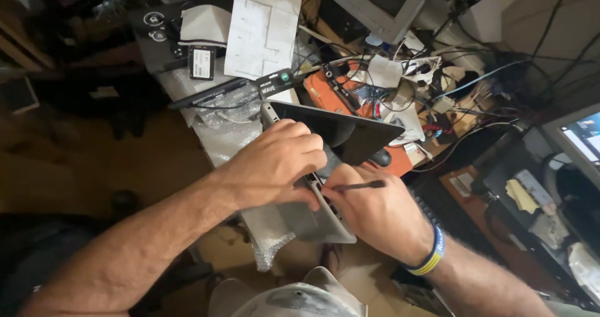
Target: Repairing a laptop by prying open the bottom cover and inspecting the internal components and screen hinge.
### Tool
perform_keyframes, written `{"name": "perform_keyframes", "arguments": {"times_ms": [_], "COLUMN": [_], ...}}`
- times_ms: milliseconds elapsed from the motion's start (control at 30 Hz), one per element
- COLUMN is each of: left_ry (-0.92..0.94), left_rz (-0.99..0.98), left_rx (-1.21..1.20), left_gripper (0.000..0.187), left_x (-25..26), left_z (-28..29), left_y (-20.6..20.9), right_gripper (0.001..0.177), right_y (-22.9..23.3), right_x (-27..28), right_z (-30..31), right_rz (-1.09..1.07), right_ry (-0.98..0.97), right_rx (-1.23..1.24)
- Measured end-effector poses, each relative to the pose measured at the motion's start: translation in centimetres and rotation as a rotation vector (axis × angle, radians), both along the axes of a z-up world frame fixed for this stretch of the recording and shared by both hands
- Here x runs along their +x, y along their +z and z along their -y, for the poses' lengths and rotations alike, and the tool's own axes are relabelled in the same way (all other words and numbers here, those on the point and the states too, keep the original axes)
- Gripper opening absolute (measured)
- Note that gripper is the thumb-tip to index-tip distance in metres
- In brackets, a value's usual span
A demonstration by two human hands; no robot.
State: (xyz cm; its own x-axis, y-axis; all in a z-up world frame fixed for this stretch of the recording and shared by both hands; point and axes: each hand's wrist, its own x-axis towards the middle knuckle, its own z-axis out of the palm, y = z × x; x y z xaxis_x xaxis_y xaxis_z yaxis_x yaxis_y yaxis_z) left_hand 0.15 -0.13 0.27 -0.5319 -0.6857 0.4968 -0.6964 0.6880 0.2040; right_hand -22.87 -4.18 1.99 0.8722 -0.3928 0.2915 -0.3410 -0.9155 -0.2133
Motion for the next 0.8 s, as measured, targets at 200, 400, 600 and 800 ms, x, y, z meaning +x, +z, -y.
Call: {"name": "perform_keyframes", "arguments": {"times_ms": [200,400,600,800], "left_ry": [0.019,0.039,0.01,0.028], "left_rz": [-0.015,0.01,-0.03,-0.057], "left_rx": [-0.063,-0.104,-0.089,-0.063], "left_gripper": [0.065,0.064,0.067,0.069], "left_x": [-0.2,-0.2,0.1,0.0], "left_z": [0.1,0.3,0.6,1.0], "left_y": [-0.3,-0.9,-1.7,-2.2], "right_gripper": [0.016,0.022,0.02,0.007], "right_y": [-0.1,0.6,0.3,-1.1], "right_x": [0.5,1.2,0.2,-0.9], "right_z": [-0.7,-2.0,0.6,2.5], "right_rz": [-0.113,-0.207,-0.089,0.273], "right_ry": [-0.002,0.056,-0.016,-0.025], "right_rx": [-0.175,-0.35,0.037,0.809]}}
